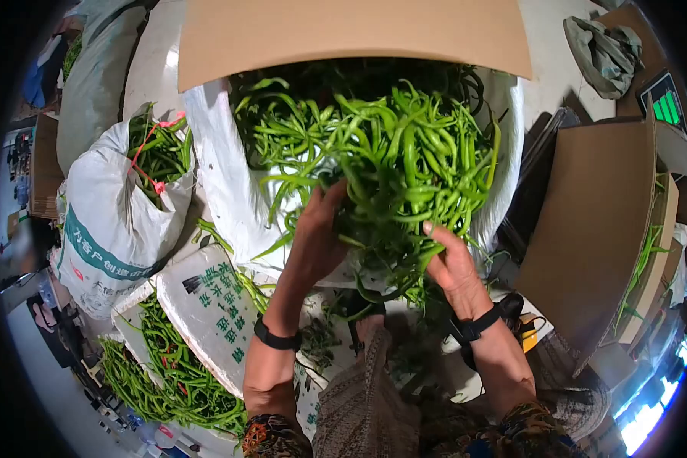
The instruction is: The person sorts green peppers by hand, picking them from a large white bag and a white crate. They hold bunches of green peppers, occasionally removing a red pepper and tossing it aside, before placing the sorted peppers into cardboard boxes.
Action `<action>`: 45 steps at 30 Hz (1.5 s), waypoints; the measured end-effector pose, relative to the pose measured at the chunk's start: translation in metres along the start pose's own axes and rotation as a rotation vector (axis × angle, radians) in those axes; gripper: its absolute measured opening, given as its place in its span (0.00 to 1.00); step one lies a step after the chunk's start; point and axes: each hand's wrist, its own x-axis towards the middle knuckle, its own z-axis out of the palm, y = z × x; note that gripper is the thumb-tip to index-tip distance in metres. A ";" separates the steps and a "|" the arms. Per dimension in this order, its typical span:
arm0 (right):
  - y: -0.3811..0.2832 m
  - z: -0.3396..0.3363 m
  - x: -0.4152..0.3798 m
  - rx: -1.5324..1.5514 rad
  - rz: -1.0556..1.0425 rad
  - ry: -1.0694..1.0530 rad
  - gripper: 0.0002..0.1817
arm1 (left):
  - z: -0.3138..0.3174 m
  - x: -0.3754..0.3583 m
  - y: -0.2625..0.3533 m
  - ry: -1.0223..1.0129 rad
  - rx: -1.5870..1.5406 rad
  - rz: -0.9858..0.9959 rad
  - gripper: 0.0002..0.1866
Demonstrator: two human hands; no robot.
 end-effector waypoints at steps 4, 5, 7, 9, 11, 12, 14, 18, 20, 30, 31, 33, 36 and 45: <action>0.011 -0.019 -0.002 -0.068 0.016 0.207 0.16 | 0.003 -0.032 0.010 -0.081 -0.005 -0.041 0.38; 0.007 -0.024 -0.007 -0.055 -0.071 0.201 0.18 | 0.003 -0.035 0.009 -0.090 -0.016 -0.035 0.38; -0.007 -0.024 -0.029 -0.099 -0.059 0.103 0.19 | 0.007 -0.057 0.013 -0.124 -0.051 -0.045 0.39; -0.005 -0.033 -0.047 -0.109 -0.106 0.025 0.21 | 0.006 -0.072 0.021 -0.203 0.024 -0.042 0.39; 0.010 -0.067 -0.048 -0.123 -0.085 0.049 0.22 | 0.002 -0.089 0.018 -0.342 0.098 -0.052 0.38; 0.017 -0.078 -0.050 -0.126 -0.073 0.060 0.22 | -0.001 -0.095 0.015 -0.363 0.174 0.010 0.34; 0.020 -0.083 -0.057 -0.061 -0.084 0.126 0.23 | -0.005 -0.099 -0.003 -0.228 -0.091 -0.236 0.31; 0.002 -0.057 -0.074 0.030 -0.073 0.036 0.23 | 0.012 -0.073 0.002 0.044 -0.216 -0.249 0.25; -0.002 -0.049 -0.073 0.012 -0.156 -0.090 0.22 | 0.031 -0.061 0.014 0.072 -0.201 -0.150 0.26; 0.017 -0.068 -0.071 0.091 -0.038 -0.076 0.30 | 0.067 -0.074 -0.011 0.212 0.138 0.138 0.31; 0.014 -0.057 -0.072 0.191 -0.081 -0.167 0.31 | 0.065 -0.075 -0.003 0.239 0.122 0.157 0.34; 0.015 -0.050 -0.064 0.108 -0.037 -0.147 0.30 | 0.070 -0.075 0.001 0.212 0.218 0.127 0.38; 0.034 -0.065 -0.032 -0.178 0.045 0.026 0.28 | 0.069 -0.061 -0.012 0.250 0.493 0.115 0.35; 0.037 -0.122 -0.044 0.032 -0.018 0.130 0.15 | 0.032 -0.070 -0.065 0.392 0.399 -0.040 0.23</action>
